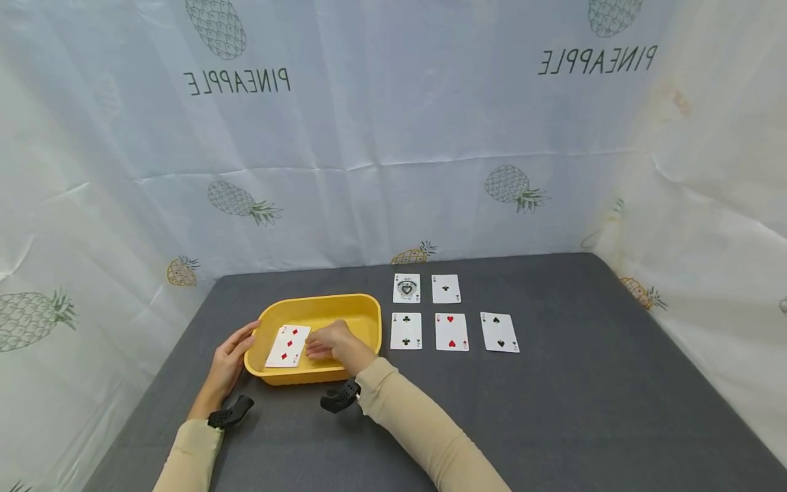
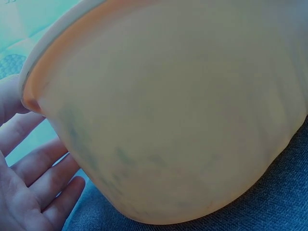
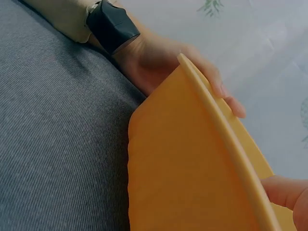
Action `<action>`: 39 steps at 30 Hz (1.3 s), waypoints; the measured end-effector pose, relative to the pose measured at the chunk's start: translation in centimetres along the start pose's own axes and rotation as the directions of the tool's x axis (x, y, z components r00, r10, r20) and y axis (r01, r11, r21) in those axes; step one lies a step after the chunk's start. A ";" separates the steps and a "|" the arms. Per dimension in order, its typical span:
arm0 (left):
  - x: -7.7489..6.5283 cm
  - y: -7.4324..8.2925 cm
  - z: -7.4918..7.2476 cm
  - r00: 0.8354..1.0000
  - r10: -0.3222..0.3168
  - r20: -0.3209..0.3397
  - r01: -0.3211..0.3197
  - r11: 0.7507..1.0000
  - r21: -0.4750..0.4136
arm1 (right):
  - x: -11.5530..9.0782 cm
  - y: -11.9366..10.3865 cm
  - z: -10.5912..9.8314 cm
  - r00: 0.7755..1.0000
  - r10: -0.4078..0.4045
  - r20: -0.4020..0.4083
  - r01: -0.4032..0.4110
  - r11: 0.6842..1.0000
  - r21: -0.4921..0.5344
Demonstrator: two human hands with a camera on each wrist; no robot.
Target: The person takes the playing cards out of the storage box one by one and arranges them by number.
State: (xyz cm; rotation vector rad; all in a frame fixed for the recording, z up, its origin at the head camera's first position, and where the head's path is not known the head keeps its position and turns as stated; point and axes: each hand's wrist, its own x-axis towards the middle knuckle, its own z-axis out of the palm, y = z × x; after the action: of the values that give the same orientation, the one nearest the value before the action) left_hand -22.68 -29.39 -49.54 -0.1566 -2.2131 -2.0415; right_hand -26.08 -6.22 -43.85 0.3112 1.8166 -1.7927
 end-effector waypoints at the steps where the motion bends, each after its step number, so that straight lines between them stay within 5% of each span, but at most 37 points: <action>1: 0.0 -0.2 -0.1 1.000 0.007 0.006 -0.007 1.000 -0.003 | 0.1 0.0 0.1 1.000 0.009 -0.006 -0.009 1.000 0.011; 22: -0.1 0.2 0.0 1.000 -0.011 -0.007 0.011 1.000 -0.004 | 0.2 -0.1 1.8 0.994 0.068 -0.088 -0.053 0.984 0.167; 29: -0.1 0.2 0.1 1.000 0.009 -0.007 -0.010 0.999 -0.034 | 0.4 -0.3 2.6 0.994 0.045 -0.102 -0.031 0.990 0.139; 39: -0.1 0.1 0.2 0.999 0.039 -0.016 -0.039 0.999 -0.035 | 0.9 -0.1 3.7 0.986 0.002 -0.169 -0.013 0.998 -0.064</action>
State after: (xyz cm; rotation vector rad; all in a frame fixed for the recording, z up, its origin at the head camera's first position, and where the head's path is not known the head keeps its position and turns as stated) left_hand -22.60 -29.15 -49.43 -0.1855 -2.1493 -2.0549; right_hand -26.06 -10.01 -44.11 0.4566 1.9822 -1.7434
